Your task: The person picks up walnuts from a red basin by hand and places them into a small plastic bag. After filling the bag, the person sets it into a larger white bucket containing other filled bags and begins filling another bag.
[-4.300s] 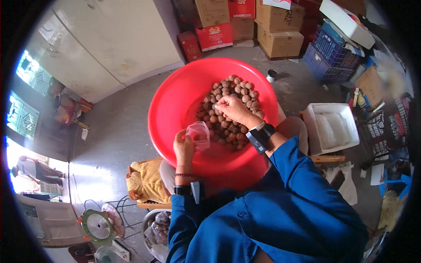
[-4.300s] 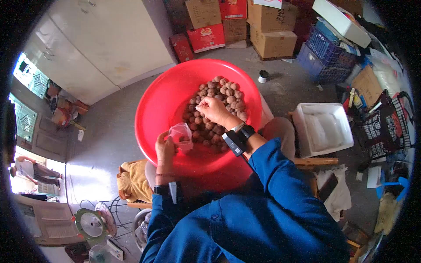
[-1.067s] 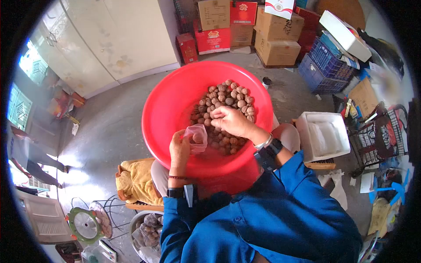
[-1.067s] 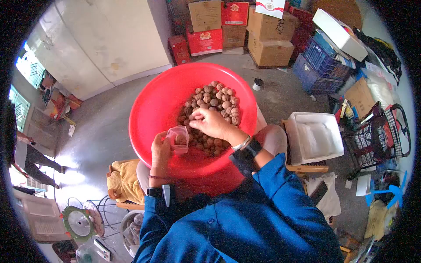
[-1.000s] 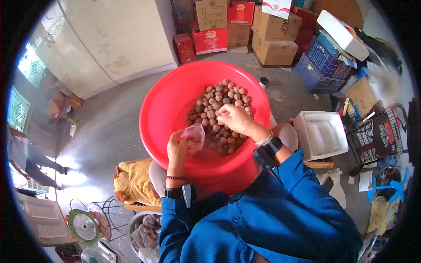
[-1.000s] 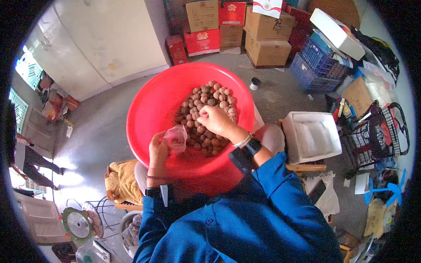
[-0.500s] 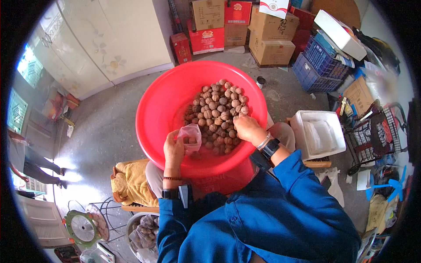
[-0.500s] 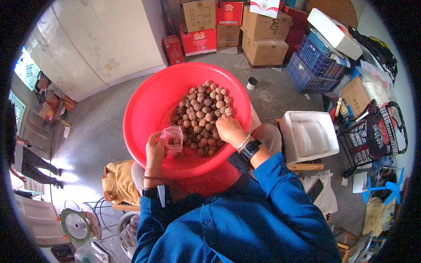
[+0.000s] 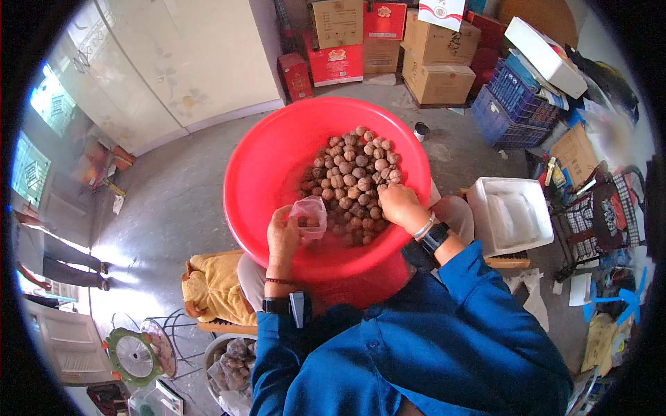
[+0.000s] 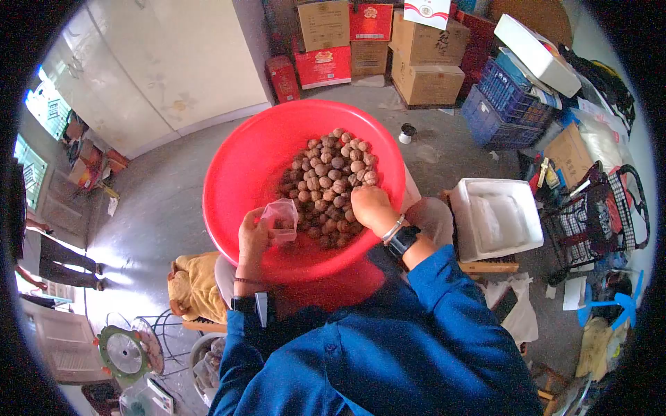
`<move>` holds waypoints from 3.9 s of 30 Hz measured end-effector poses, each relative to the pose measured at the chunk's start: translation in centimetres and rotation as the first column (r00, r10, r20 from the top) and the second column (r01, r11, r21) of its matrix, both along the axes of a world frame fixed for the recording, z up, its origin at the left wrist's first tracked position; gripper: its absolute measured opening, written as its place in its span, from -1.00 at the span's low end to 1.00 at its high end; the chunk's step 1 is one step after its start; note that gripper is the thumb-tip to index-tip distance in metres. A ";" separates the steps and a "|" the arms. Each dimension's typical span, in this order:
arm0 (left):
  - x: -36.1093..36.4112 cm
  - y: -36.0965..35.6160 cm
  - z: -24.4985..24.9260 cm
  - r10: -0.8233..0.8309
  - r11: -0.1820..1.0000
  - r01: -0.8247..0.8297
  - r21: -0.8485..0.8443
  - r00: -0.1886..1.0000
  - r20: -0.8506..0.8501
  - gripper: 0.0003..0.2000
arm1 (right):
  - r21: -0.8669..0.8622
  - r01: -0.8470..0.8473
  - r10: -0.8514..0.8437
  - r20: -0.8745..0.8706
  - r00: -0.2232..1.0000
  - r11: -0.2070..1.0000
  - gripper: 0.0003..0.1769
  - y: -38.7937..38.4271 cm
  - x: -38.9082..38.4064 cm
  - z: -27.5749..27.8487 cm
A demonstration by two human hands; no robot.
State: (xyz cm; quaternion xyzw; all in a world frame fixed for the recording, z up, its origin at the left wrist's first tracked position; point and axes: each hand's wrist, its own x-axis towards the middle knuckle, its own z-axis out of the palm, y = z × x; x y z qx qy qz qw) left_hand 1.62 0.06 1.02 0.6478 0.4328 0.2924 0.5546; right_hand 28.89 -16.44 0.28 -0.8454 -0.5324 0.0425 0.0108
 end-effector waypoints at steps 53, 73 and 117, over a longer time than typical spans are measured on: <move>0.2 -1.0 1.5 0.054 0.999 -0.054 0.002 0.997 0.061 -0.73 | -0.116 -0.116 0.097 -0.162 0.982 0.986 -0.77 0.0 -0.8 3.0; 0.1 -1.0 1.8 0.034 0.998 -0.035 -0.049 0.999 -0.025 -0.72 | 0.004 0.000 0.000 -0.072 0.997 1.000 -0.67 -0.1 -1.7 2.5; -0.4 -0.1 -0.3 0.045 0.997 -0.040 -0.069 0.996 0.080 -0.69 | 0.367 0.104 0.257 -0.801 0.541 0.924 -0.65 1.1 0.2 0.1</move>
